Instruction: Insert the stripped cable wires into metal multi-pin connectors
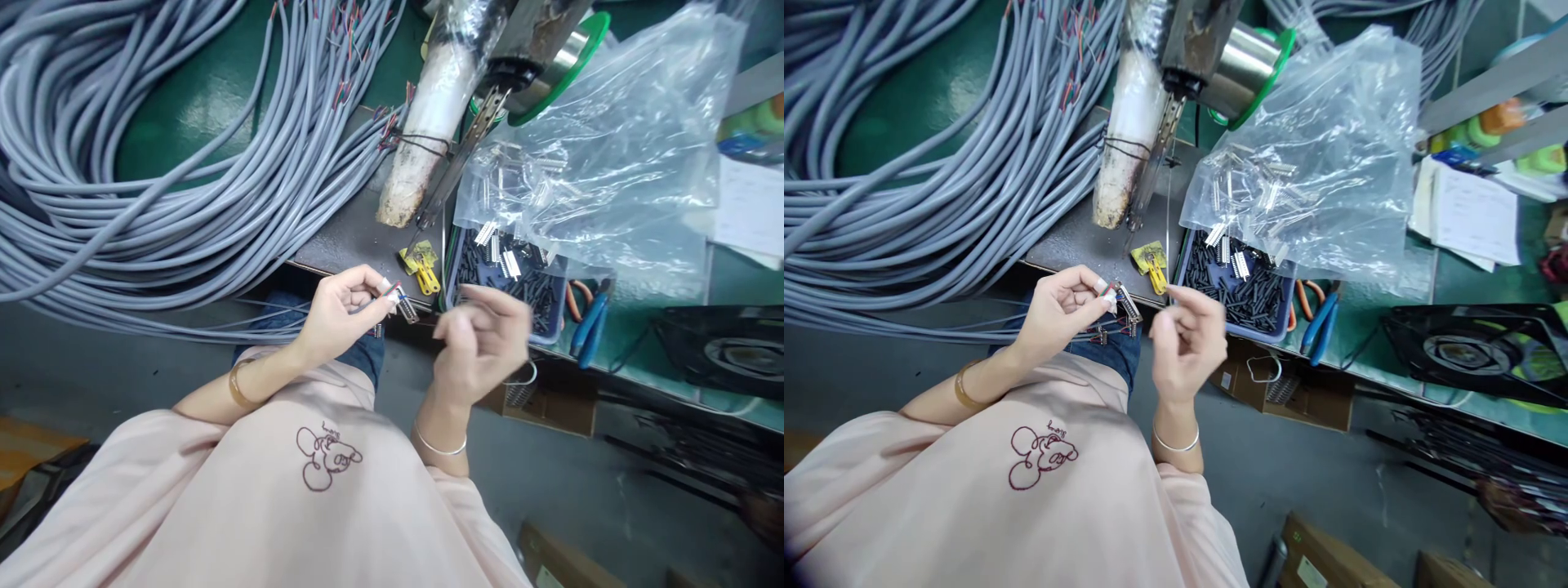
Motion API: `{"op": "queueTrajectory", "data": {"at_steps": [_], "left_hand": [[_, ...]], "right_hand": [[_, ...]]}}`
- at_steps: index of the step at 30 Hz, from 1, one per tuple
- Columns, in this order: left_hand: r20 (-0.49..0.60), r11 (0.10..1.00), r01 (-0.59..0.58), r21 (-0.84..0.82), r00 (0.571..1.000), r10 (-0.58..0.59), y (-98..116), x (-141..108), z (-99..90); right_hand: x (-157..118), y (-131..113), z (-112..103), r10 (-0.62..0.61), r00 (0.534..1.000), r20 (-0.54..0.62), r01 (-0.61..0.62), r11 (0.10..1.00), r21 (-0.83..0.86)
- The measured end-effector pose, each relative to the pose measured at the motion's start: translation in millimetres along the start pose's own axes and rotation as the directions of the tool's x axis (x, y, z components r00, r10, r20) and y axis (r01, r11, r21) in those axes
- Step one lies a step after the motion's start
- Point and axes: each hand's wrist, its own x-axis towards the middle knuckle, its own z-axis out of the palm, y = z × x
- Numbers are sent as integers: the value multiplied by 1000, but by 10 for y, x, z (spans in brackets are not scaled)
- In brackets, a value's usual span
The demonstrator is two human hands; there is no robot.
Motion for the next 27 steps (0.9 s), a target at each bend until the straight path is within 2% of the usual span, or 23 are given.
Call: {"op": "queueTrajectory", "data": {"at_steps": [2,4,10,12,14,18,22,27], "left_hand": [[-4,1000,2,-24,1000,-2,19,15,-18],[2,998,33,-57,999,-33,45,28,-31],[37,982,118,-144,993,-114,101,35,-33],[51,984,126,-129,991,-120,99,36,-32],[39,990,121,-74,992,-118,78,44,-32],[-43,998,58,9,997,-57,4,90,-22],[-106,999,-39,26,993,41,-12,168,10],[-125,990,-125,71,983,134,45,246,48]], "right_hand": [[-50,44,9,-94,979,-178,97,995,9],[-110,97,24,-145,965,-217,141,989,-34],[-236,230,118,-132,991,-21,132,991,-36],[-230,251,152,-93,996,-11,92,995,-22],[-207,263,172,-104,994,-27,103,994,-30],[-138,264,182,-199,980,-11,197,973,-119],[-57,242,194,-213,976,44,217,967,-136],[32,241,217,-232,971,56,238,960,-145]]}}
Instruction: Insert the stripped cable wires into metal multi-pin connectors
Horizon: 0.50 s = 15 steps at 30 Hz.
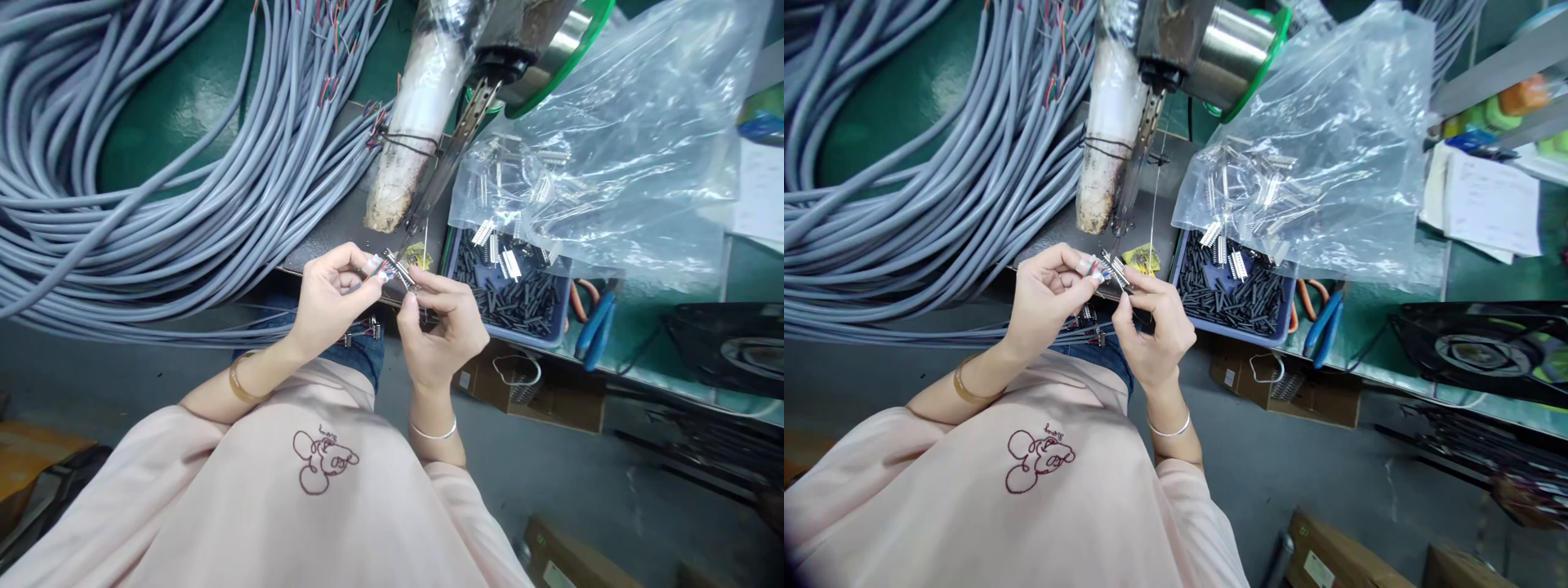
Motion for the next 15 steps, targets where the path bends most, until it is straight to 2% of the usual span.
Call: {"op": "queueTrajectory", "data": {"at_steps": [15], "left_hand": [[-44,996,-34,89,998,38,36,71,43]], "right_hand": [[112,39,18,-96,995,-3,96,993,-64]]}}
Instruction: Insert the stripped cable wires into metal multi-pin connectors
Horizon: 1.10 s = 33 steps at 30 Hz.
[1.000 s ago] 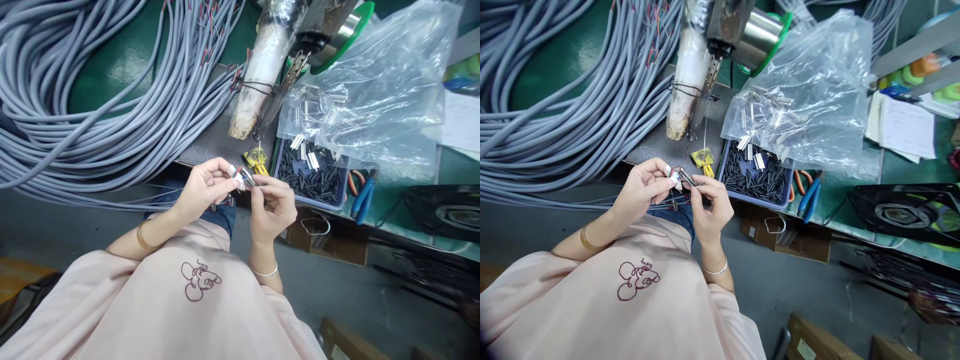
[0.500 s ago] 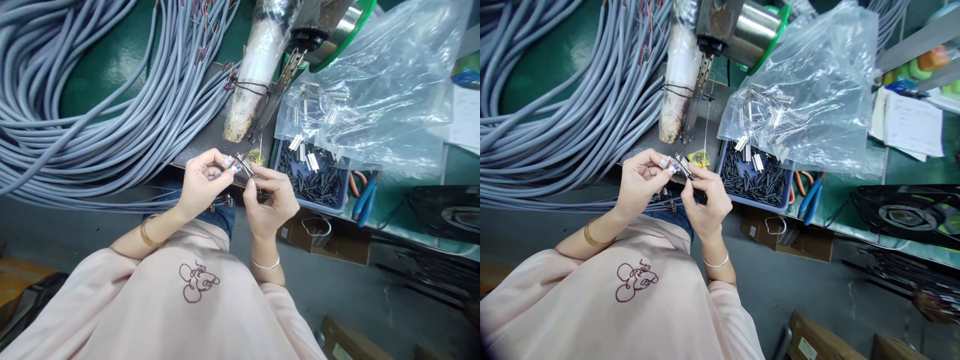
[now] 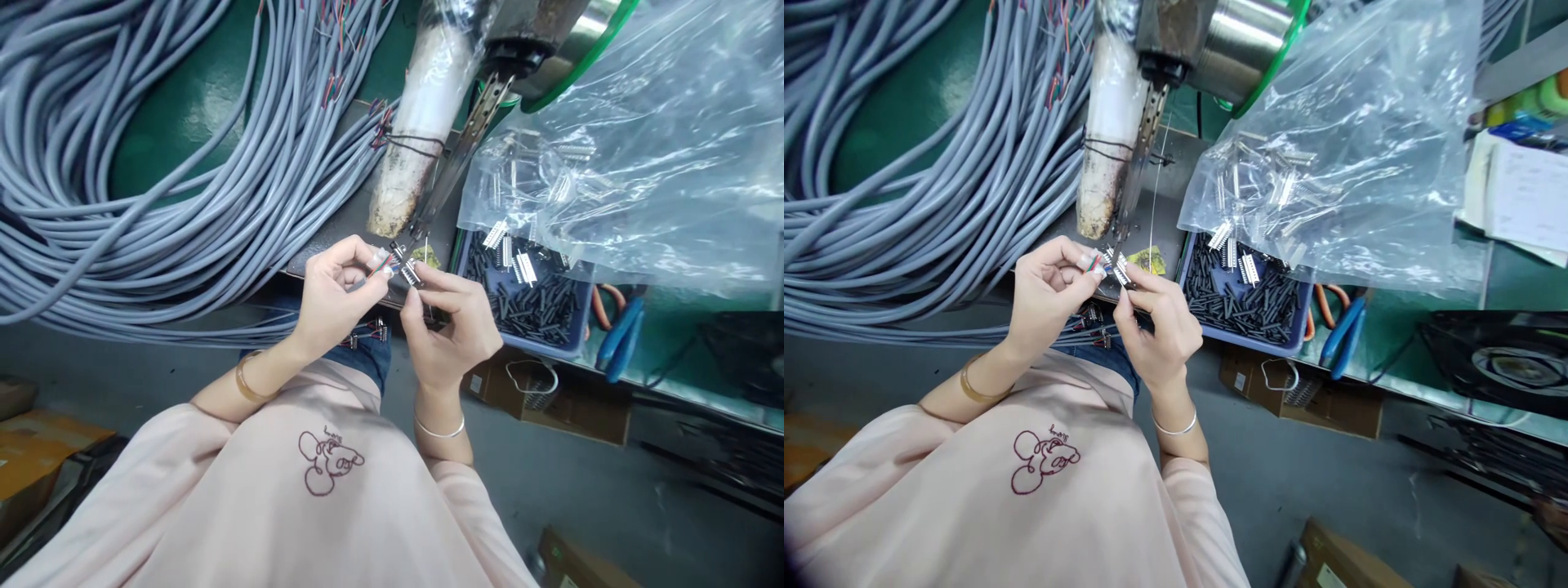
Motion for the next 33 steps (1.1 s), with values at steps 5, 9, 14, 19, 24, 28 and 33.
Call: {"op": "queueTrajectory", "data": {"at_steps": [5,9,14,19,24,28,33], "left_hand": [[51,998,50,-36,998,-48,-13,3,-33],[54,995,75,-66,996,-71,-45,-16,-43],[66,995,70,-64,996,-66,-39,-61,-39],[26,998,57,-4,998,-57,-37,-54,-37],[4,999,29,20,1000,-29,-38,-26,-25],[5,1000,5,29,1000,-5,1,-10,-22],[28,999,32,43,999,-33,2,-1,-40]], "right_hand": [[-14,1,-19,-77,997,24,78,996,-51],[-53,-1,-22,-63,997,33,65,997,-51],[-68,-16,-30,43,999,8,-43,999,27],[-49,-13,-29,26,999,33,-26,1000,9],[-25,6,-6,26,999,40,-26,999,20],[15,-3,2,21,1000,23,-22,1000,17],[15,-11,-22,-31,999,38,32,999,-39]]}}
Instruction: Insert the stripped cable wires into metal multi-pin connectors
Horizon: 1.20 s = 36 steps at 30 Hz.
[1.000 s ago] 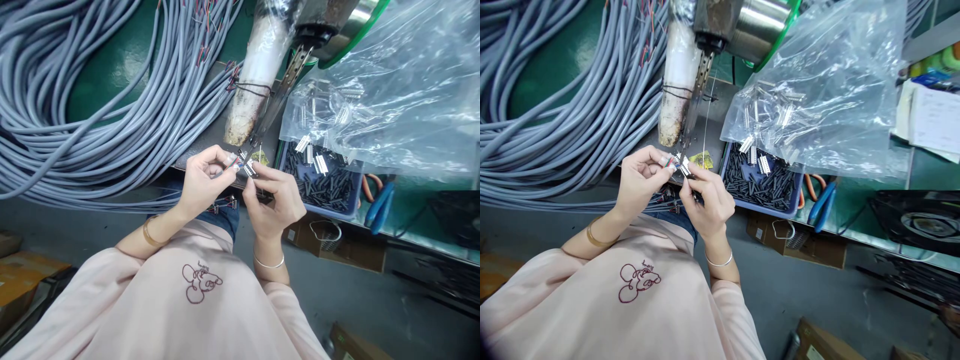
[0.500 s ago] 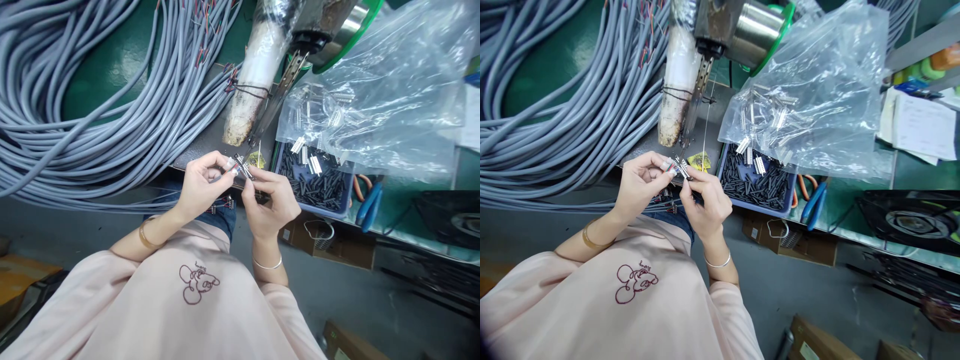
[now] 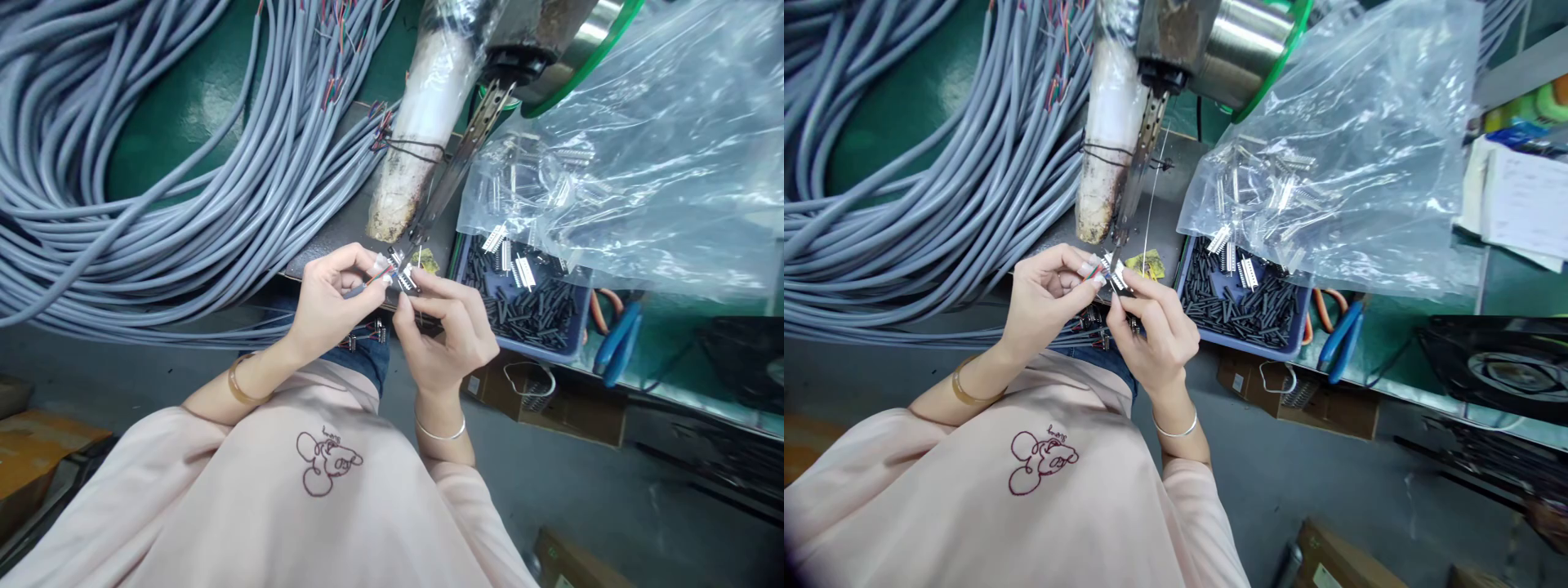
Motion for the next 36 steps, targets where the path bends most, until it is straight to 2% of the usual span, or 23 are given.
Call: {"op": "queueTrajectory", "data": {"at_steps": [5,9,11,13,17,21,25,27,31,33,34,36], "left_hand": [[29,999,48,2,998,-48,-55,-19,-16],[83,997,70,29,994,-72,-18,-54,-44],[113,997,76,21,991,-78,26,-72,-71],[114,997,71,-11,991,-69,72,-87,-101],[121,996,72,-55,991,-65,134,-104,-145],[147,992,88,-87,986,-74,137,-125,-165],[166,987,116,-109,981,-97,126,-156,-187],[178,986,128,-111,978,-107,128,-174,-202],[237,981,167,-103,962,-138,118,-210,-211],[257,976,194,-100,953,-163,93,-227,-198],[258,973,206,-101,950,-175,75,-235,-187],[251,968,227,-107,948,-195,38,-249,-162]], "right_hand": [[-49,35,-40,-76,997,29,77,996,-34],[-54,23,-90,-26,999,20,26,1000,-7],[-53,-4,-116,53,998,18,-54,998,42],[-45,-41,-136,185,981,50,-190,971,144],[-5,-115,-159,411,892,189,-452,824,342],[28,-159,-164,479,852,212,-522,750,406],[3,-176,-163,483,850,211,-525,740,421],[-31,-167,-159,457,868,193,-496,776,390],[-100,-110,-127,255,961,106,-270,947,172],[-117,-78,-115,193,978,86,-201,974,107],[-120,-70,-119,199,979,54,-204,972,116],[-115,-75,-156,217,969,-113,-195,964,183]]}}
